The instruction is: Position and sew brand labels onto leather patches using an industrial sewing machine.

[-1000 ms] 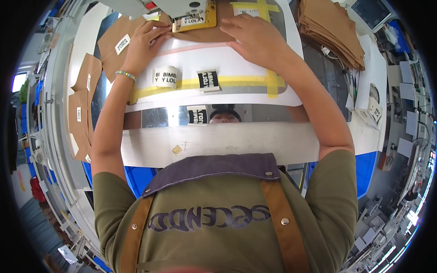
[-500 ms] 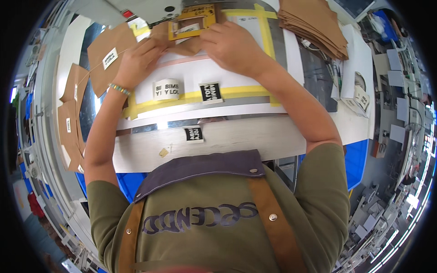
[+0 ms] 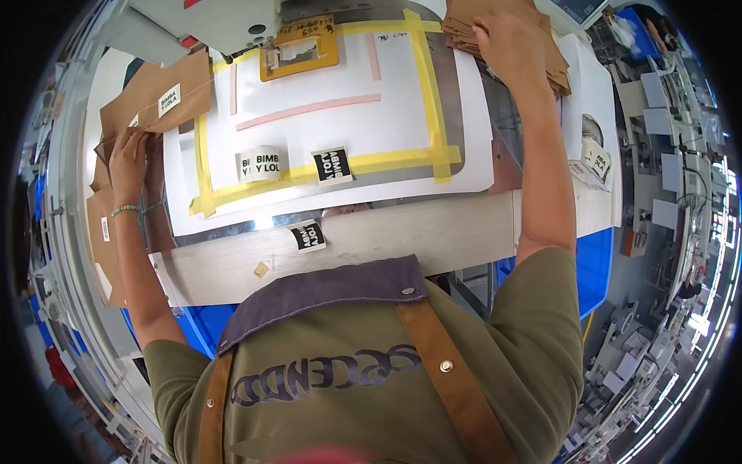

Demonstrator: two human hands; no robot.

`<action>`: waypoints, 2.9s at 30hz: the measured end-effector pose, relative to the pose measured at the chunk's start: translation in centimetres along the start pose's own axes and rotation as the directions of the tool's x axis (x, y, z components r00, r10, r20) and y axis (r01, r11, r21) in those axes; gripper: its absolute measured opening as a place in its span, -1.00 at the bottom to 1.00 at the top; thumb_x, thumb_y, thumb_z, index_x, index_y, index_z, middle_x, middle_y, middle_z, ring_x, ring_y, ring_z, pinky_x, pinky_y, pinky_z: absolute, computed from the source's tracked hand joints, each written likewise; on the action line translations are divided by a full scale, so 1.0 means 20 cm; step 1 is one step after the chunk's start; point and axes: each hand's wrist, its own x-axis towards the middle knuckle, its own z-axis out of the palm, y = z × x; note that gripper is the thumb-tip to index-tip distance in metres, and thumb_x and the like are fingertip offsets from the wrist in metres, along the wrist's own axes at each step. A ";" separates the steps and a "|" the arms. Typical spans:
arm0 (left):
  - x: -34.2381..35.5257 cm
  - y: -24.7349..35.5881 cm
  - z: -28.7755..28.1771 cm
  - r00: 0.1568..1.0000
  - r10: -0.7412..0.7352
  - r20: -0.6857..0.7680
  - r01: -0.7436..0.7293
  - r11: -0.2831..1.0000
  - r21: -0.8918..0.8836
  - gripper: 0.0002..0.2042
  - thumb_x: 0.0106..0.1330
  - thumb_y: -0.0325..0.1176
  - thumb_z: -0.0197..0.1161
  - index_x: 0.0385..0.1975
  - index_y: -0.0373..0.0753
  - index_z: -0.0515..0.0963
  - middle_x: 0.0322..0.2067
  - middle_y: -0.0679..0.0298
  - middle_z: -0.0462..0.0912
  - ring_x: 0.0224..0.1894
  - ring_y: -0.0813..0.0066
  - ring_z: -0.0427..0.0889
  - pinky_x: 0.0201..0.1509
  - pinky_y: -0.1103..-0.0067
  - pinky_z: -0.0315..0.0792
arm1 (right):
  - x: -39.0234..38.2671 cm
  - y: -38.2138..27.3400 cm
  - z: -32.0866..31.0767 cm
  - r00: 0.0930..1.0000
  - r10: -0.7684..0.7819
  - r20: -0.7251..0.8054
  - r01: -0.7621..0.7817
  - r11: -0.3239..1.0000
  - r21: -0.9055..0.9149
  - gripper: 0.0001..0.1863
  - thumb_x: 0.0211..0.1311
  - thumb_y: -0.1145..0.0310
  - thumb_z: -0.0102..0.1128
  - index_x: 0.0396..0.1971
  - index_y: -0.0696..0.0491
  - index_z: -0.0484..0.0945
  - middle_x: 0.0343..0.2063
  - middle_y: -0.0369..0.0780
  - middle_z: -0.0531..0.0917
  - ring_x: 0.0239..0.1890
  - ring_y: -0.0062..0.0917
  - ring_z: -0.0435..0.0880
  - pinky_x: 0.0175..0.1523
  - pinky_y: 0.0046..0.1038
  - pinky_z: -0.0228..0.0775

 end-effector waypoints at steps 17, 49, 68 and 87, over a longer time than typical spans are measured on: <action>0.13 1.15 -0.21 0.829 0.551 -0.093 -0.481 0.619 -0.621 -0.51 0.44 -0.51 0.31 0.38 -0.15 0.56 0.34 0.17 0.62 0.35 0.06 0.59 0.42 0.25 0.52 | -0.03 -0.68 0.05 0.649 -0.718 -0.253 0.760 0.632 0.155 -0.71 0.25 0.39 0.33 -0.03 0.02 0.71 0.05 -0.26 0.78 0.01 -0.44 0.75 0.02 -0.37 0.61; -0.11 0.95 -0.10 0.901 0.427 0.075 -0.355 0.825 -0.440 -0.47 0.64 -0.09 0.03 0.49 -0.21 0.45 0.60 0.34 0.33 0.66 0.03 0.11 0.72 0.13 0.00 | -0.27 -0.62 -0.03 0.883 -0.460 0.097 0.373 0.811 0.450 -0.39 0.62 0.01 0.11 0.48 0.03 0.45 0.57 -0.26 0.39 0.65 -0.26 0.18 0.69 -0.04 -0.05; -0.11 0.94 -0.08 0.930 0.366 0.025 -0.304 0.809 -0.503 -0.50 0.65 -0.07 -0.01 0.41 -0.21 0.54 0.47 0.24 0.53 0.60 0.05 0.29 0.67 0.19 0.15 | -0.28 -0.63 -0.09 0.870 -0.475 0.130 0.369 0.803 0.468 -0.44 0.55 0.02 0.16 0.44 -0.12 0.55 0.56 -0.29 0.40 0.65 -0.20 0.17 0.72 -0.02 -0.06; -0.11 0.95 -0.06 0.930 0.367 -0.006 -0.327 0.822 -0.466 -0.54 0.64 -0.15 0.02 0.38 -0.21 0.57 0.50 0.25 0.48 0.60 0.05 0.28 0.65 0.20 0.15 | -0.28 -0.62 -0.05 0.846 -0.522 0.109 0.435 0.793 0.427 -0.42 0.60 -0.03 0.07 0.50 -0.17 0.48 0.59 -0.28 0.34 0.65 -0.19 0.16 0.71 -0.03 -0.07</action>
